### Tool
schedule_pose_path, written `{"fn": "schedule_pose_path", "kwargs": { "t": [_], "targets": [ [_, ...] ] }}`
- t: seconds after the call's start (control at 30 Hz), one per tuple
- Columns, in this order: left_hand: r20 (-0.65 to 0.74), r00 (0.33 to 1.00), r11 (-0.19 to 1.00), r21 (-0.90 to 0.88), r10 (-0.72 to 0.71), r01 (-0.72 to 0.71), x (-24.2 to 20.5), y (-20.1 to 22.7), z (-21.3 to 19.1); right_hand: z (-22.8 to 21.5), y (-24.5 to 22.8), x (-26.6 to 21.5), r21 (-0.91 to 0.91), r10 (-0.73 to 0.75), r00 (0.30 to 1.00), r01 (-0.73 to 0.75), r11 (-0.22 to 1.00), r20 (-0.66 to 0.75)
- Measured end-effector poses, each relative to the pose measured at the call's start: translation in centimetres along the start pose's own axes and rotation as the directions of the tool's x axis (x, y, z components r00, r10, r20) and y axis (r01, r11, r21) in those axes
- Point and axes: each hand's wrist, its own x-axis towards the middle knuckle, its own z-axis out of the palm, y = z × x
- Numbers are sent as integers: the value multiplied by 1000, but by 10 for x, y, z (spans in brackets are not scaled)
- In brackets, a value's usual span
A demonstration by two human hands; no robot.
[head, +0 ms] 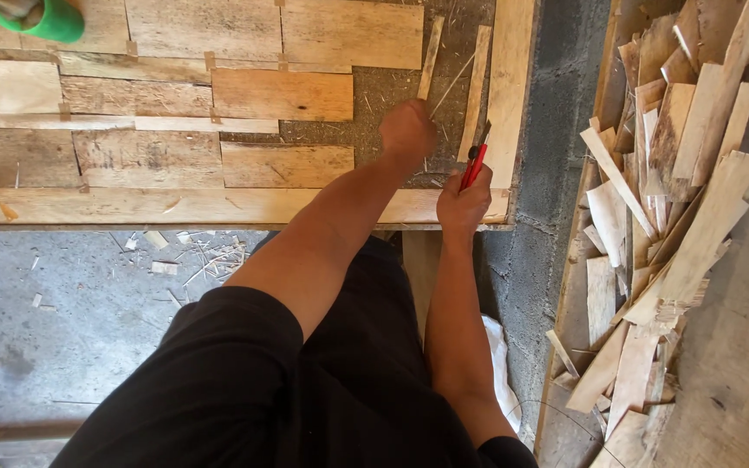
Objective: Fitting and cutting small wooden strips to create a wooden panel on a workbench.
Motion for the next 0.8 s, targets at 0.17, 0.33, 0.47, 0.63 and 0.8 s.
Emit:
{"fn": "schedule_pose_path", "kwargs": {
  "t": [0.17, 0.33, 0.47, 0.63, 0.8],
  "targets": [
    [-121, 992, 972, -228, 23, -51, 7, -19, 22, -3, 6, 9, 63, -40, 997, 44, 997, -71],
    [-25, 983, 900, -399, 180, -175, -28, -33, 19, -2, 8, 28, 134, -28, 991, 46, 990, -129],
    [119, 811, 818, -150, 573, -556, -94, -46, 31, 4, 18, 57, 45, -169, 972, 178, 983, -162],
    [741, 294, 521, -88, 604, -849, -163, -40, 21, 19, -3, 83, -153, -202, 979, 196, 969, -19],
    [648, 430, 710, -255, 629, -656, -172, -52, -9, 48, -12, 94, -382, -9, 993, 53, 923, 116]
  ]
}}
